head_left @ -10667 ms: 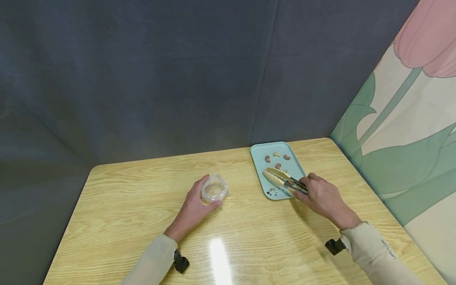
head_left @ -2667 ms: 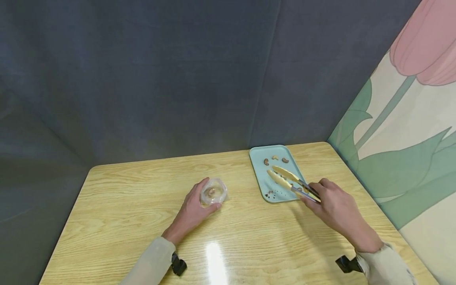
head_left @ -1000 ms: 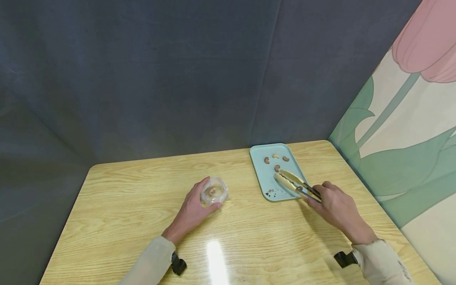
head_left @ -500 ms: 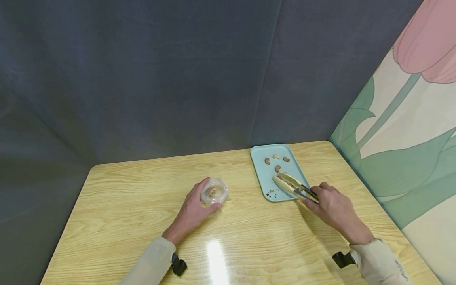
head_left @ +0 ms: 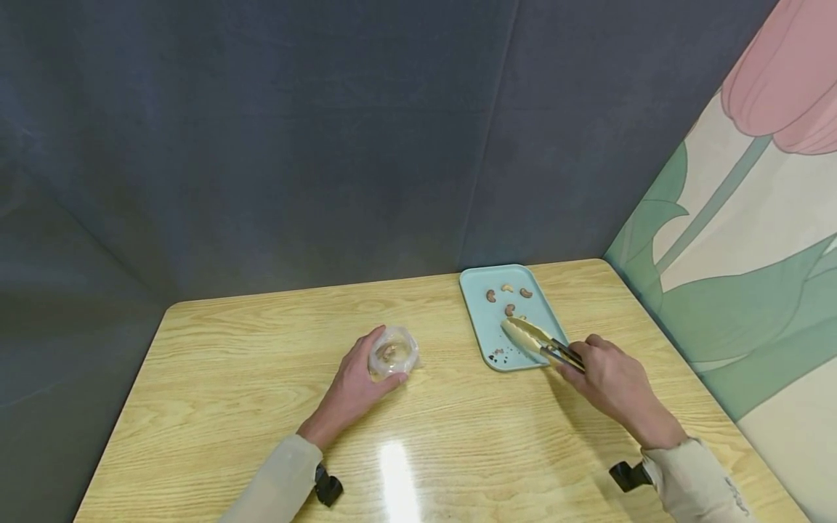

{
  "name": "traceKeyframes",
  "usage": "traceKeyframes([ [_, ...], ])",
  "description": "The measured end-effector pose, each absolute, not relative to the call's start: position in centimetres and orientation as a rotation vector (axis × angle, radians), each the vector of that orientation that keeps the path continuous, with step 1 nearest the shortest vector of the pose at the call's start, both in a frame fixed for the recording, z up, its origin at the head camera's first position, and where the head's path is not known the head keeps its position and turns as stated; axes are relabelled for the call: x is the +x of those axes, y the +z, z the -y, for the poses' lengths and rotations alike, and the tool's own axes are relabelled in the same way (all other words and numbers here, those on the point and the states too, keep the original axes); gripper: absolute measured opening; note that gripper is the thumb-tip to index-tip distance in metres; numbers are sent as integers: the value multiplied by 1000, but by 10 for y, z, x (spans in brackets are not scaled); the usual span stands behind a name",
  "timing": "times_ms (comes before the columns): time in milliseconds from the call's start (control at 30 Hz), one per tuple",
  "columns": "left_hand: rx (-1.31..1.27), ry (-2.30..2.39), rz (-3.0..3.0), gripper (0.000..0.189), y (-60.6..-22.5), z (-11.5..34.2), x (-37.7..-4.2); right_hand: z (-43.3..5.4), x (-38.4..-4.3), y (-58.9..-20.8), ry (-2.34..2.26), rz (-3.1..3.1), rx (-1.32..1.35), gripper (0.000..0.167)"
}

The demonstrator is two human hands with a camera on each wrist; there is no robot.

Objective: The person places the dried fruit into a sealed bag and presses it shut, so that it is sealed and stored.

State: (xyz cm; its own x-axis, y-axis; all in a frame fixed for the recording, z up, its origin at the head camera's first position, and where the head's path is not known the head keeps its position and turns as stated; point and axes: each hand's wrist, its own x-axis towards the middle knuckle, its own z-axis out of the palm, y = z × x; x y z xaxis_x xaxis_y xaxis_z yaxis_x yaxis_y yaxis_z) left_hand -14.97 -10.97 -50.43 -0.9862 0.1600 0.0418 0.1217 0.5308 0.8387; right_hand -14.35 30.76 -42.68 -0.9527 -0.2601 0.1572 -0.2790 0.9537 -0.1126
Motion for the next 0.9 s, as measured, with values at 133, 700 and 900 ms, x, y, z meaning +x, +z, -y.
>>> traceKeyframes([
  [133, 250, 1482, -2716, 94, -504, 110, -150, -308, -143, -425, 193, 2967, 414, 30],
  [700, 244, 1486, -2700, 94, -506, 111, -150, -311, -142, -418, 214, 2929, 426, 28],
  [900, 254, 1486, -2703, 94, -506, 111, -150, -311, -142, -415, 219, 2907, 455, 28],
])
